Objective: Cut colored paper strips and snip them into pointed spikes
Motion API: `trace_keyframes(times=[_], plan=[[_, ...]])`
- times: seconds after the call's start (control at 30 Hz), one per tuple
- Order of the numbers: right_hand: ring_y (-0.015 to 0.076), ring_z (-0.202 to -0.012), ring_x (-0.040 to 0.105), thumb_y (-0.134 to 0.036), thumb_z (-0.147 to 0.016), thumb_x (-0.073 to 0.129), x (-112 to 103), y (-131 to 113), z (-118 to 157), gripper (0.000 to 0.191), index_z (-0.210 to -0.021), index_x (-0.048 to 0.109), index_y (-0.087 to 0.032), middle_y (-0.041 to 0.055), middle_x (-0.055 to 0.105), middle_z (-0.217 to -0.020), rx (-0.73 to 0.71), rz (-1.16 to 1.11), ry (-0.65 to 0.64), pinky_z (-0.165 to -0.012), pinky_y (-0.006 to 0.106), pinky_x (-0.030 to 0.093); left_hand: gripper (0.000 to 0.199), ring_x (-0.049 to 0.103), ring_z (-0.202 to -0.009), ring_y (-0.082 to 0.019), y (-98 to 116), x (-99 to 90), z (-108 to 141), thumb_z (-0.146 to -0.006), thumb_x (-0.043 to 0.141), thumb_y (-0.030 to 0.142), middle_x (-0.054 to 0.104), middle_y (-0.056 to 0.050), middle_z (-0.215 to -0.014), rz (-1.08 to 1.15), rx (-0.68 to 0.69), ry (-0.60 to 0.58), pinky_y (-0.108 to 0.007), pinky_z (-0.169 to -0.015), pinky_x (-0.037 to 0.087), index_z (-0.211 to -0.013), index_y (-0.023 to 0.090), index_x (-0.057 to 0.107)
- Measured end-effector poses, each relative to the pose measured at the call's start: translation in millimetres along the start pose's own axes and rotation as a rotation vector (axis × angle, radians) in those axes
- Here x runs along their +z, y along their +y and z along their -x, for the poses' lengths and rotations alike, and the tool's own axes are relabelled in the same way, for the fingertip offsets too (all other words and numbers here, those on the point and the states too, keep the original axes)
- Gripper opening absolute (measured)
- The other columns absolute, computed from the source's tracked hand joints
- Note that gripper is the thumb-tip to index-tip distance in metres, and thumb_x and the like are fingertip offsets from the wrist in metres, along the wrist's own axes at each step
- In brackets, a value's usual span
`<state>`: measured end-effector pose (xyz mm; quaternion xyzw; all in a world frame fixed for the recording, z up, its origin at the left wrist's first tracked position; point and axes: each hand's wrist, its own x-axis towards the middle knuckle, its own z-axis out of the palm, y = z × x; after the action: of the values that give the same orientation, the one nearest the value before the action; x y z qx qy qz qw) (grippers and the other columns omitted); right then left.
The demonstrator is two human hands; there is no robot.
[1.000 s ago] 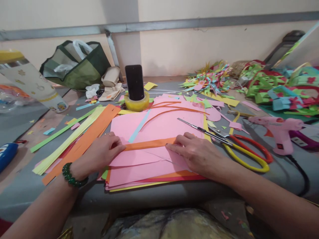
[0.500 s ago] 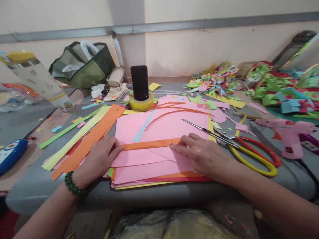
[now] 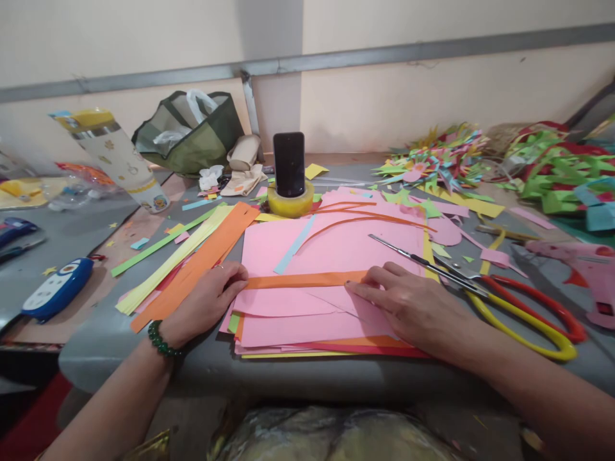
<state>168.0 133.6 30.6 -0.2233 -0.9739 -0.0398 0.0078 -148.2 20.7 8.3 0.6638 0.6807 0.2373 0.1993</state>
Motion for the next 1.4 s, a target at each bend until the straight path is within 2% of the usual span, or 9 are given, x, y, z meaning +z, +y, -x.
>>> trace_keyframes(times=[0.27, 0.4, 0.47, 0.53, 0.63, 0.77, 1.1, 1.27, 1.4], plan=[[0.0201, -0.083, 0.047, -0.001, -0.076, 0.045, -1, -1, -3, 0.046, -0.114, 0.059, -0.024, 0.0074, 0.056, -0.091, 0.005, 0.003, -0.019, -0.057, 0.026, 0.034, 0.019, 0.058, -0.086, -0.019, -8, -8.3, 5, -0.089, 0.04, 0.027, 0.063, -0.004, -0.091, -0.033, 0.024, 0.053, -0.03, -0.077, 0.045, -0.09, 0.02, 0.058], [0.0198, -0.081, 0.048, -0.003, -0.077, 0.046, -4, -2, -4, 0.044, -0.113, 0.06, -0.024, 0.0072, 0.056, -0.089, 0.005, 0.0, -0.023, -0.058, 0.026, 0.034, 0.033, 0.057, -0.099, -0.024, 10, -14.7, 16, -0.092, 0.031, 0.03, 0.062, -0.009, -0.103, -0.297, -0.089, 0.271, -0.036, -0.087, 0.044, -0.103, 0.019, 0.06], [0.0193, -0.079, 0.048, -0.004, -0.077, 0.047, -5, -3, -4, 0.042, -0.111, 0.061, -0.024, 0.0072, 0.056, -0.088, 0.002, 0.004, -0.019, -0.058, 0.026, 0.034, 0.04, 0.051, -0.113, -0.028, 35, -0.5, 23, -0.093, 0.03, 0.037, 0.058, -0.013, -0.119, -0.459, -0.065, 0.367, -0.044, -0.095, 0.038, -0.12, 0.019, 0.055], [0.0187, -0.078, 0.048, -0.005, -0.078, 0.048, -6, -4, -5, 0.039, -0.109, 0.062, -0.024, 0.0071, 0.056, -0.087, 0.009, 0.009, -0.013, -0.059, 0.026, 0.034, 0.054, 0.039, -0.128, -0.032, 63, 25.8, 27, -0.091, 0.035, 0.047, 0.047, -0.014, -0.137, -0.536, 0.149, 0.296, -0.052, -0.105, 0.026, -0.135, 0.018, 0.042], [0.0184, -0.077, 0.048, -0.008, -0.08, 0.048, -7, -5, -5, 0.036, -0.108, 0.063, -0.025, 0.007, 0.056, -0.088, 0.015, 0.017, -0.001, -0.059, 0.026, 0.035, 0.078, 0.025, -0.138, -0.029, 96, 68.3, 26, -0.085, 0.034, 0.064, 0.03, -0.013, -0.149, -0.526, 0.392, 0.116, -0.051, -0.11, 0.021, -0.145, 0.016, 0.025], [0.0189, -0.078, 0.048, -0.009, -0.077, 0.052, -7, -6, -3, 0.036, -0.109, 0.062, -0.024, 0.007, 0.057, -0.088, 0.011, 0.032, -0.003, -0.058, 0.026, 0.035, 0.095, 0.025, -0.138, -0.03, 107, 92.4, 15, -0.077, 0.023, 0.078, 0.031, -0.017, -0.148, -0.486, 0.302, 0.068, -0.053, -0.11, 0.022, -0.144, 0.011, 0.027], [0.0212, -0.081, 0.048, -0.006, -0.073, 0.051, 0, -2, -2, 0.034, -0.101, 0.062, -0.022, 0.007, 0.056, -0.089, 0.011, 0.015, 0.013, -0.056, 0.027, 0.034, 0.094, 0.027, -0.137, -0.03, 92, 82.3, 20, -0.076, 0.026, 0.078, 0.032, -0.017, -0.147, -0.512, 0.256, 0.076, -0.054, -0.11, 0.02, -0.142, 0.011, 0.031], [0.02, -0.081, 0.047, -0.006, -0.074, 0.051, 1, -1, -2, 0.04, -0.109, 0.062, -0.024, 0.007, 0.056, -0.088, 0.002, 0.012, 0.025, -0.056, 0.026, 0.034, 0.058, 0.044, -0.123, -0.03, 83, 55.6, 11, -0.091, 0.032, 0.054, 0.05, -0.016, -0.134, -0.508, 0.165, 0.155, -0.052, -0.102, 0.029, -0.134, 0.017, 0.042], [0.0194, -0.081, 0.047, -0.005, -0.076, 0.05, -1, -2, -4, 0.042, -0.111, 0.061, -0.025, 0.0069, 0.056, -0.088, 0.014, 0.009, 0.004, -0.053, 0.025, 0.031, 0.028, 0.054, -0.097, -0.026, 73, 34.6, -11, -0.09, 0.045, 0.041, 0.06, -0.009, -0.104, -0.387, 0.018, 0.112, -0.042, -0.082, 0.04, -0.103, 0.021, 0.06]])
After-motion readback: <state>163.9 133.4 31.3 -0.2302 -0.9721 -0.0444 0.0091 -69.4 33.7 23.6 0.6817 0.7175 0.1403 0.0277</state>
